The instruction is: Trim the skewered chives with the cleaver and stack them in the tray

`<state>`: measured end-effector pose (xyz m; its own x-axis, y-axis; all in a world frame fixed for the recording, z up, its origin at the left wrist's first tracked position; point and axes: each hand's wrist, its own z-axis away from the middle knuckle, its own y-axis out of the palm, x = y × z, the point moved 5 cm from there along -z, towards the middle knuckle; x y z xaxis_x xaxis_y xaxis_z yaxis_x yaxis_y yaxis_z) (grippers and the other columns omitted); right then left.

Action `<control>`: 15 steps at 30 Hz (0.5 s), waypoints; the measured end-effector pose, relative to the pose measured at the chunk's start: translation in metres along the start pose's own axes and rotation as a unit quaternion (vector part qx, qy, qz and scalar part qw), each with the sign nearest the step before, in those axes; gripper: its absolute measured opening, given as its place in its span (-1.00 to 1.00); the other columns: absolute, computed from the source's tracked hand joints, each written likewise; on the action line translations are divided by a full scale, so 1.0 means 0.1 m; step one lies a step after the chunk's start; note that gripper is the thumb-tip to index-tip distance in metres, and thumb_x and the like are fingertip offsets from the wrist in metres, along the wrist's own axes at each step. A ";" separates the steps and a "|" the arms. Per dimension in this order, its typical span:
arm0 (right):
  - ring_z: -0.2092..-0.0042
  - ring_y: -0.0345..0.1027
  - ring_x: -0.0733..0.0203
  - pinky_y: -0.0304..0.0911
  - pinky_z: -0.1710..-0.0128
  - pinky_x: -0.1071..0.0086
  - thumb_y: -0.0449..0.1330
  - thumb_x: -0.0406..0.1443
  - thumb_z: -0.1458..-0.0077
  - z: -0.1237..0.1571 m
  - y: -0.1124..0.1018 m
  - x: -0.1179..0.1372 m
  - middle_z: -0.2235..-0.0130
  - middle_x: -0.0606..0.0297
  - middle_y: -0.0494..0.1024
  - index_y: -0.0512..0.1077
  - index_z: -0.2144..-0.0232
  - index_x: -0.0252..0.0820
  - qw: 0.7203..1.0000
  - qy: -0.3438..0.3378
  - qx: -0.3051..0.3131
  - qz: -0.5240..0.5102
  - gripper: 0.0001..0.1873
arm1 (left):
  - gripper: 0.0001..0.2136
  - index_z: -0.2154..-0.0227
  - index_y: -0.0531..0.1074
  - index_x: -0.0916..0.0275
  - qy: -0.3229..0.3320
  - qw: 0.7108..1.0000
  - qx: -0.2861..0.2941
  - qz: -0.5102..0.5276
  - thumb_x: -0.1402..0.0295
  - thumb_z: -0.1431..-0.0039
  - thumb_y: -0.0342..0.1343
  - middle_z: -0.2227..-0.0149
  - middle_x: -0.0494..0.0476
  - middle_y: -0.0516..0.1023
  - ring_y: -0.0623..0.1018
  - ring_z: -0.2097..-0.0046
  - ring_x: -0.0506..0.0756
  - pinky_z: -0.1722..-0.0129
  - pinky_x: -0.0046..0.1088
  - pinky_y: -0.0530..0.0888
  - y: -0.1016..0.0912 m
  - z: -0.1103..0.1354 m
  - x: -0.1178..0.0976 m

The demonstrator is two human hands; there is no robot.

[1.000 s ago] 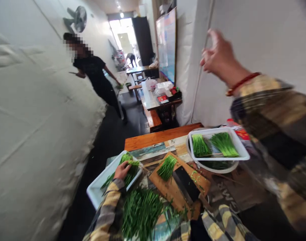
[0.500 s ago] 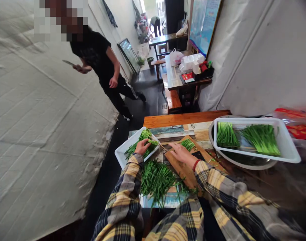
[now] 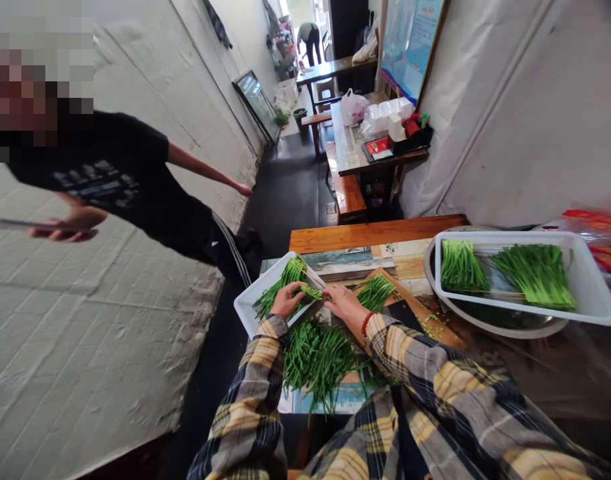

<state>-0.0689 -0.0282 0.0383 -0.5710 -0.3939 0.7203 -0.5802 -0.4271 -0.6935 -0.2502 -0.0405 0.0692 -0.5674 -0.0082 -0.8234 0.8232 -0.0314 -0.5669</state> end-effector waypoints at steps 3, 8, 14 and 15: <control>0.20 0.36 0.26 0.23 0.19 0.41 0.16 -0.37 0.03 -0.03 0.08 -0.05 0.24 0.28 0.51 0.39 0.21 -0.16 0.999 0.021 -0.004 -0.028 -0.74 | -0.77 0.28 0.48 0.25 -0.005 1.000 0.010 0.012 0.27 -0.01 0.11 0.16 0.17 0.57 0.51 0.08 0.13 -0.03 -0.30 0.36 0.00 0.00 -0.03; 0.25 0.36 0.27 0.22 0.23 0.44 0.14 -0.35 0.01 -0.10 0.13 -0.07 0.33 0.34 0.51 0.41 0.32 -0.13 0.997 0.037 -0.030 -0.066 -0.86 | -0.76 0.26 0.49 0.26 -0.017 0.999 0.025 0.015 0.28 -0.02 0.09 0.17 0.17 0.57 0.50 0.07 0.15 -0.03 -0.28 0.34 -0.07 -0.03 -0.03; 0.26 0.36 0.25 0.22 0.21 0.40 0.03 -0.36 -0.07 -0.14 0.19 0.00 0.35 0.31 0.51 0.40 0.37 -0.15 0.992 0.022 -0.056 -0.108 -0.86 | -0.70 0.17 0.43 0.26 -0.043 0.997 -0.054 0.022 0.39 0.04 0.15 0.13 0.19 0.54 0.50 0.08 0.14 -0.01 -0.26 0.37 -0.13 0.00 0.07; 0.26 0.35 0.23 0.22 0.21 0.37 0.00 -0.35 -0.08 -0.13 0.20 0.01 0.34 0.28 0.50 0.39 0.35 -0.17 0.992 0.020 -0.059 -0.113 -0.84 | -0.70 0.19 0.42 0.26 -0.048 0.996 -0.074 0.021 0.42 0.06 0.16 0.16 0.19 0.54 0.51 0.12 0.12 0.03 -0.28 0.40 -0.13 0.02 0.09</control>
<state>-0.0887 -0.0272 0.0247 -0.4405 -0.2652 0.8577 -0.7579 -0.4021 -0.5136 -0.2656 -0.0418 0.0695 -0.5262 -0.1029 -0.8441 0.8362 0.1177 -0.5356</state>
